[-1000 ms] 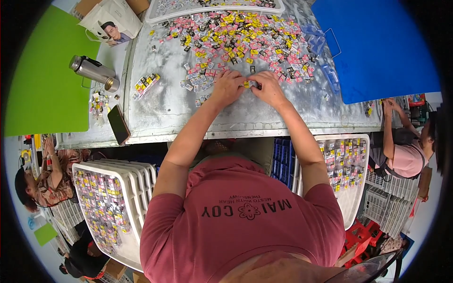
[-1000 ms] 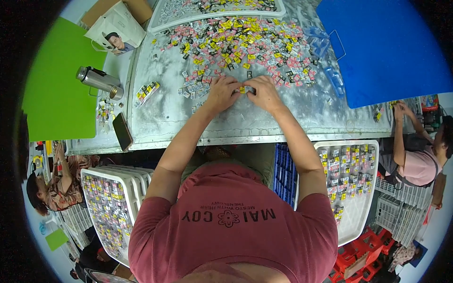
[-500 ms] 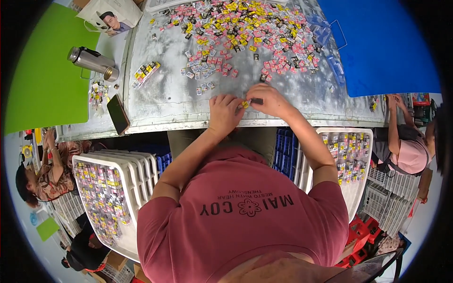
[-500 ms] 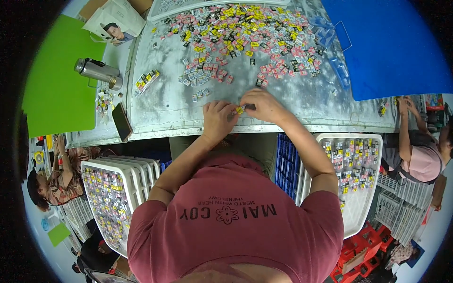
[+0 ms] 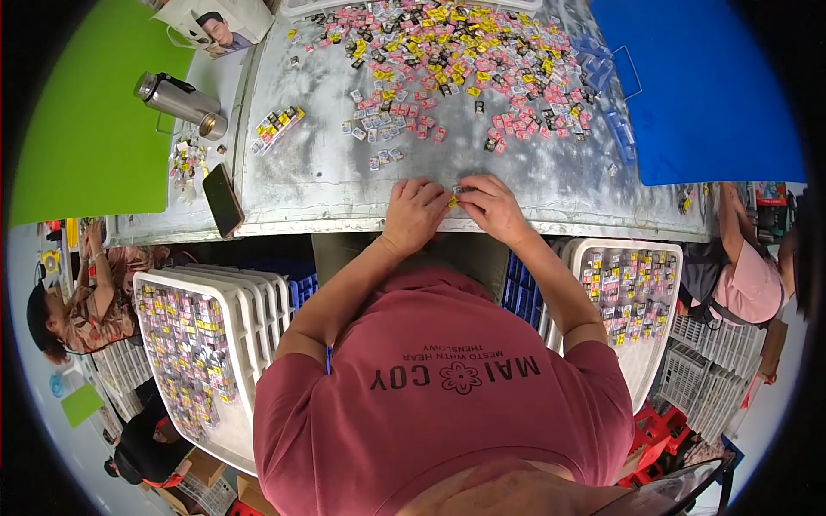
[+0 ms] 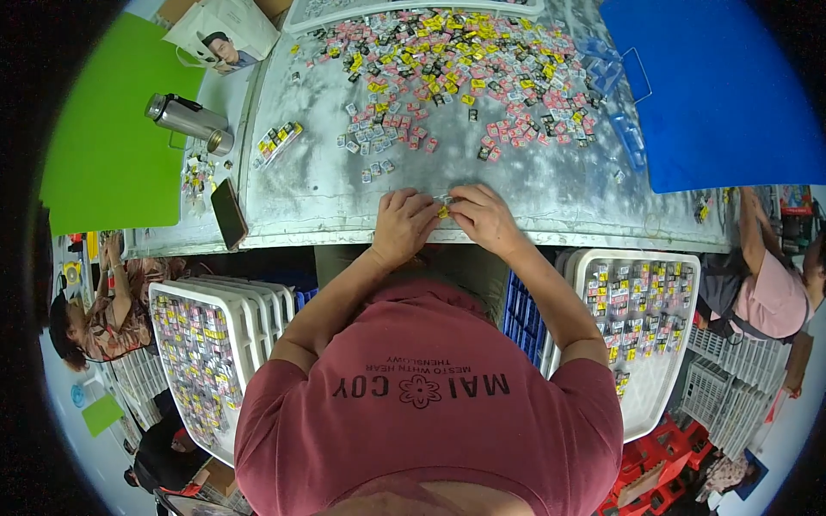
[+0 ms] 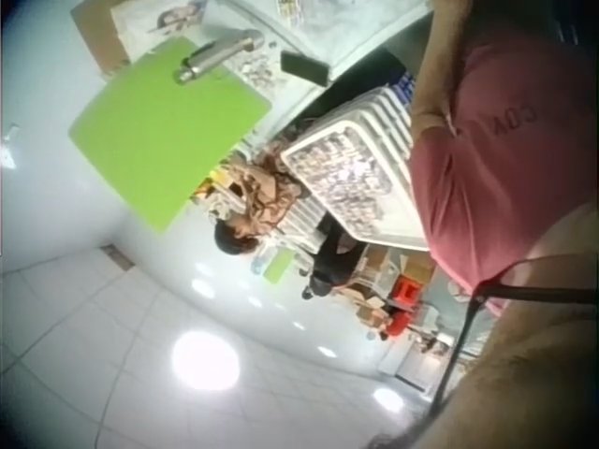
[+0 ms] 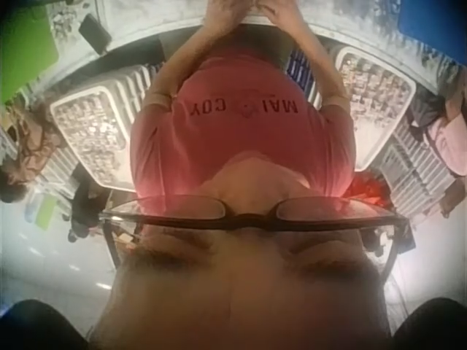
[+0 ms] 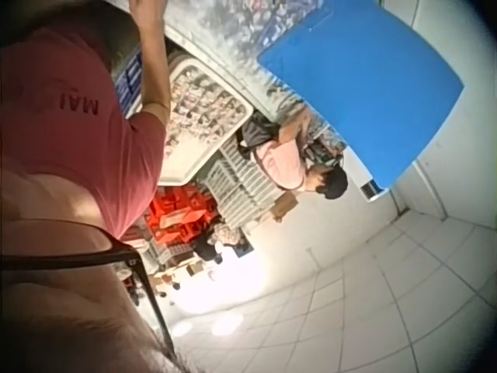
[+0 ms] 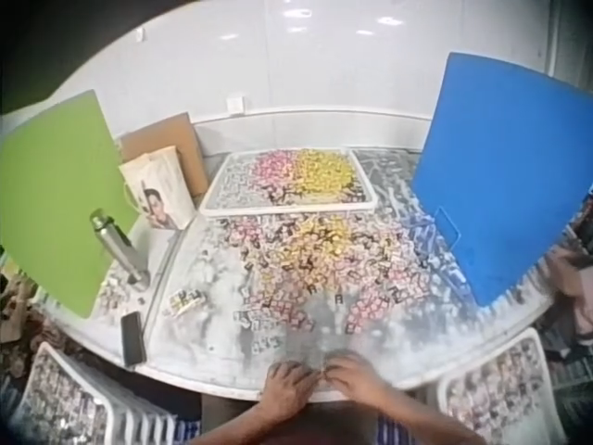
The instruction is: Sorting and arranging small colorful plastic toy parts on a workbench into groups and then placing them into a tray.
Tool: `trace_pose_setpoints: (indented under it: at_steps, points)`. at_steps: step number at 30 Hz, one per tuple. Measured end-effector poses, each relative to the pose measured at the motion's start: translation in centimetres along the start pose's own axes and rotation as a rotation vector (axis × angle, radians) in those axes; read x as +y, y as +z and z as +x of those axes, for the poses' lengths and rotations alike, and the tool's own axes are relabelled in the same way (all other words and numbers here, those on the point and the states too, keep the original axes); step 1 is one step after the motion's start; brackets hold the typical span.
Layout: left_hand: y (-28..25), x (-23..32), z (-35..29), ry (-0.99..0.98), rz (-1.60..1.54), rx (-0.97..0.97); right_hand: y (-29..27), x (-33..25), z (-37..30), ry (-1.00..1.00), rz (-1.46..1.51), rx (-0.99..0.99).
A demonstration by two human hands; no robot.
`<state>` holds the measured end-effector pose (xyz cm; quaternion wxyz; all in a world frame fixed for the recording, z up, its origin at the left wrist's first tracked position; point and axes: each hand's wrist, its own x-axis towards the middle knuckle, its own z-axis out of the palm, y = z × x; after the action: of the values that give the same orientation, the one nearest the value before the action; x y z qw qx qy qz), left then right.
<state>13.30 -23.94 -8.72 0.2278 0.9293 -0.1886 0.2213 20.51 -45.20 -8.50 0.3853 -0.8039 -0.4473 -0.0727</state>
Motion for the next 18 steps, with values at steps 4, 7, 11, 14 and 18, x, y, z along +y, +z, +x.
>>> trace_pose_setpoints:
  at_steps: [4, 7, 11, 14, 18]
  points:
    - [-0.1, -0.7, 0.2, -0.093, 0.009, -0.020, 0.2, -1.6, -0.2, 0.073, -0.012, 0.009]
    - [-0.8, -1.0, 0.6, -0.082, -0.048, -0.016, -0.3, -2.0, 0.4, 0.084, -0.035, 0.019]
    - [-2.2, -2.9, 1.6, -0.124, -0.093, 0.054, 0.4, -0.5, 3.1, 0.085, -0.073, 0.175]
    - [-1.8, -5.4, 1.7, -0.249, 0.032, 0.101, 1.4, 0.7, 6.9, 0.129, -0.089, 0.182]
    - [-1.4, -6.4, 1.4, -0.303, 0.157, 0.120, 3.5, 2.9, 9.4, 0.096, -0.140, 0.139]
